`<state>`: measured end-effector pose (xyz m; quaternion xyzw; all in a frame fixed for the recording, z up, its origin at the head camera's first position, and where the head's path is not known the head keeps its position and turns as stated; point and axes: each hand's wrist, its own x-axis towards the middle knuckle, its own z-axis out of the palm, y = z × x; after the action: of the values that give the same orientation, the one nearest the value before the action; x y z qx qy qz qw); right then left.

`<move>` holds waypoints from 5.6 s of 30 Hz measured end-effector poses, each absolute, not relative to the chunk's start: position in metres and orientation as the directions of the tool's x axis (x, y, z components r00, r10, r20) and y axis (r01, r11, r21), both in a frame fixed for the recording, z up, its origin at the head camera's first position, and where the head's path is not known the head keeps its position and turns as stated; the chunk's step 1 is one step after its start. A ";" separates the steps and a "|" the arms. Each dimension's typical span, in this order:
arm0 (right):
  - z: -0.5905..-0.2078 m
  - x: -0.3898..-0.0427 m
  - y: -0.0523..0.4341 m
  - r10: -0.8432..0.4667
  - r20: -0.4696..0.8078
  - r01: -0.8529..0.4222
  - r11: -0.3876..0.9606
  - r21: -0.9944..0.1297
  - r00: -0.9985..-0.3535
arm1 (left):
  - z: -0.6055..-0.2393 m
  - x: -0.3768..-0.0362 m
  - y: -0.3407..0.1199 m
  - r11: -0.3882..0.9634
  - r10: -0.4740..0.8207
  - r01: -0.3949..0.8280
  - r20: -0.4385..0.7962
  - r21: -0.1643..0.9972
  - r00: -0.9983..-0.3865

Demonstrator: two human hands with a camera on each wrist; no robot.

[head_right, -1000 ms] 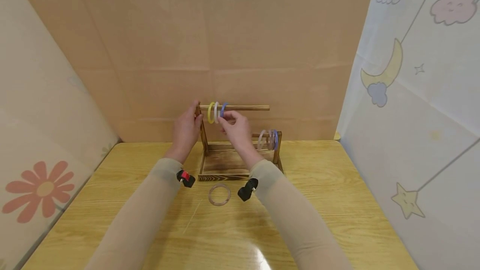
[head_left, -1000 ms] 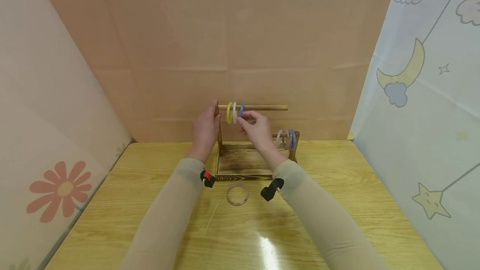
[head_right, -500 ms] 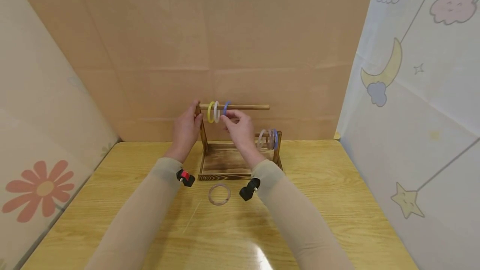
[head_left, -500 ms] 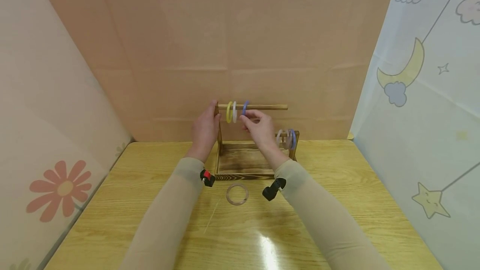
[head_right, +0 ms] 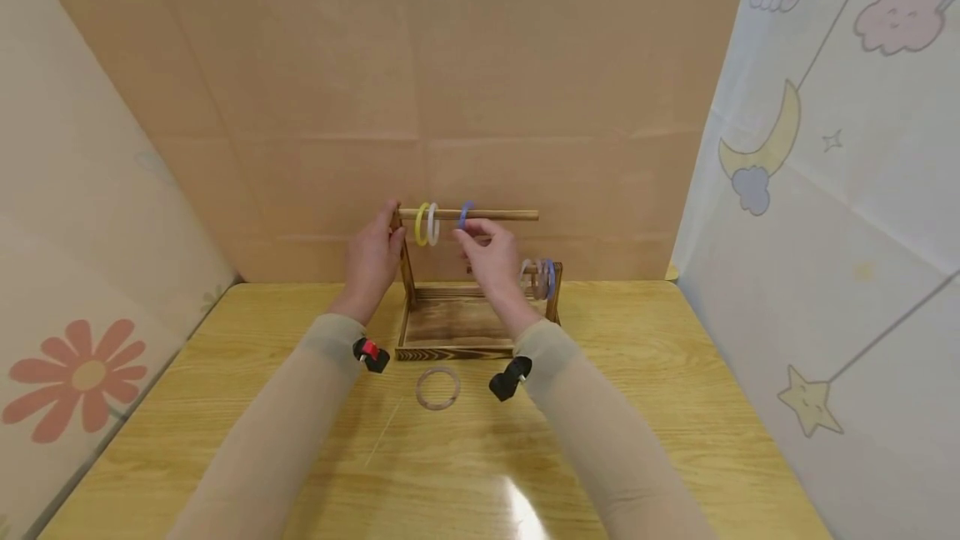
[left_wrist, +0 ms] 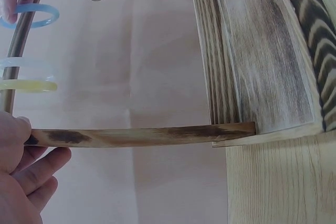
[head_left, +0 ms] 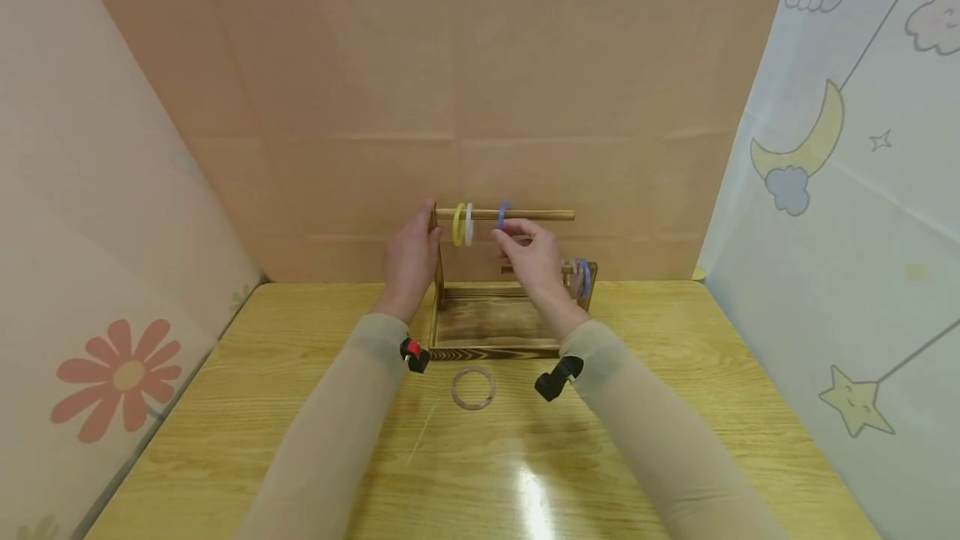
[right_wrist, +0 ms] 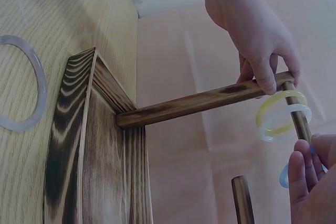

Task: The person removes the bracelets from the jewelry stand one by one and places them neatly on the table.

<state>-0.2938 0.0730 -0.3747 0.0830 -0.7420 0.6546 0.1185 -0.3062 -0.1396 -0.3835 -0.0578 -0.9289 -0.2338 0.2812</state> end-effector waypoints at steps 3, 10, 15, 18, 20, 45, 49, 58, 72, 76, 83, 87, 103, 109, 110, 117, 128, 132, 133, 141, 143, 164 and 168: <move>-0.375 -0.294 0.077 0.033 0.288 -0.282 0.123 -0.951 -0.957 | -0.383 -0.306 -0.140 0.885 -0.020 0.240 0.547 0.400 -0.837; -0.375 -0.294 0.088 0.037 0.305 -0.297 0.151 -0.943 -0.951 | -0.383 -0.306 -0.141 0.881 -0.017 0.243 0.541 0.406 -0.841; -0.378 -0.295 0.097 0.050 0.308 -0.295 0.182 -0.938 -0.950 | -0.382 -0.306 -0.141 0.880 -0.011 0.243 0.529 0.408 -0.849; -0.379 -0.295 0.102 0.060 0.309 -0.293 0.192 -0.937 -0.949 | -0.383 -0.306 -0.141 0.879 -0.012 0.243 0.529 0.410 -0.849; -0.379 -0.295 0.106 0.066 0.312 -0.294 0.195 -0.936 -0.948 | -0.384 -0.306 -0.141 0.878 -0.014 0.244 0.530 0.413 -0.848; -0.381 -0.291 0.149 0.141 0.333 -0.293 0.245 -0.924 -0.932 | -0.384 -0.305 -0.138 0.881 -0.025 0.236 0.540 0.409 -0.841; -0.380 -0.289 0.154 0.160 0.317 -0.277 0.231 -0.933 -0.935 | -0.383 -0.305 -0.137 0.882 -0.033 0.229 0.538 0.412 -0.842; -0.380 -0.286 0.167 0.188 0.293 -0.248 0.227 -0.942 -0.937 | -0.383 -0.304 -0.137 0.886 -0.014 0.239 0.537 0.398 -0.843; -0.384 -0.280 0.183 0.211 0.280 -0.239 0.200 -0.950 -0.937 | -0.382 -0.304 -0.137 0.887 -0.003 0.249 0.544 0.388 -0.839; -0.384 -0.275 0.188 0.210 0.287 -0.242 0.214 -0.946 -0.935 | -0.382 -0.303 -0.137 0.888 0.002 0.255 0.551 0.383 -0.835; -0.385 -0.266 0.195 0.201 0.294 -0.246 0.231 -0.941 -0.934 | -0.380 -0.302 -0.136 0.884 0.002 0.266 0.566 0.385 -0.824; -0.386 -0.261 0.196 0.192 0.301 -0.261 0.206 -0.943 -0.934 | -0.380 -0.302 -0.136 0.884 0.004 0.270 0.571 0.382 -0.821; -0.386 -0.234 0.194 0.094 0.314 -0.294 0.186 -0.938 -0.945 | -0.381 -0.303 -0.137 0.882 0.005 0.272 0.570 0.385 -0.821; -0.387 -0.224 0.189 0.052 0.324 -0.307 0.202 -0.930 -0.945 | -0.381 -0.302 -0.138 0.880 0.008 0.273 0.562 0.388 -0.827; -0.388 -0.222 0.188 0.045 0.325 -0.310 0.207 -0.928 -0.945 | -0.381 -0.302 -0.138 0.881 0.008 0.272 0.562 0.388 -0.827; -0.392 -0.214 0.181 0.006 0.318 -0.310 0.207 -0.928 -0.948 | -0.382 -0.303 -0.140 0.884 0.018 0.281 0.573 0.374 -0.820; -0.400 -0.206 0.179 -0.028 0.278 -0.276 0.228 -0.933 -0.960 | -0.382 -0.302 -0.138 0.888 0.019 0.282 0.582 0.364 -0.813; -0.404 -0.203 0.178 -0.027 0.260 -0.259 0.232 -0.938 -0.965 | -0.381 -0.302 -0.138 0.889 0.013 0.272 0.576 0.367 -0.817; -0.404 -0.202 0.178 -0.029 0.256 -0.256 0.233 -0.938 -0.966 | -0.381 -0.302 -0.138 0.890 0.011 0.270 0.574 0.368 -0.819; -0.410 -0.196 0.171 -0.052 0.217 -0.223 0.224 -0.949 -0.975 | -0.381 -0.301 -0.139 0.888 0.005 0.267 0.572 0.374 -0.820; -0.412 -0.195 0.170 -0.055 0.203 -0.210 0.217 -0.953 -0.978 | -0.381 -0.300 -0.139 0.888 0.002 0.264 0.571 0.377 -0.821; -0.441 -0.183 0.156 -0.152 0.109 -0.141 0.219 -0.966 -0.982 | -0.380 -0.300 -0.140 0.892 -0.006 0.256 0.576 0.372 -0.818; -0.449 -0.183 0.152 -0.156 0.091 -0.124 0.218 -0.968 -0.983 | -0.379 -0.299 -0.141 0.893 -0.007 0.252 0.571 0.373 -0.821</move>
<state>-0.1828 0.1524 -0.4488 0.0900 -0.7802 0.6189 -0.0130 -0.2994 -0.1407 -0.3792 -0.0661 -0.9281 -0.2216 0.2918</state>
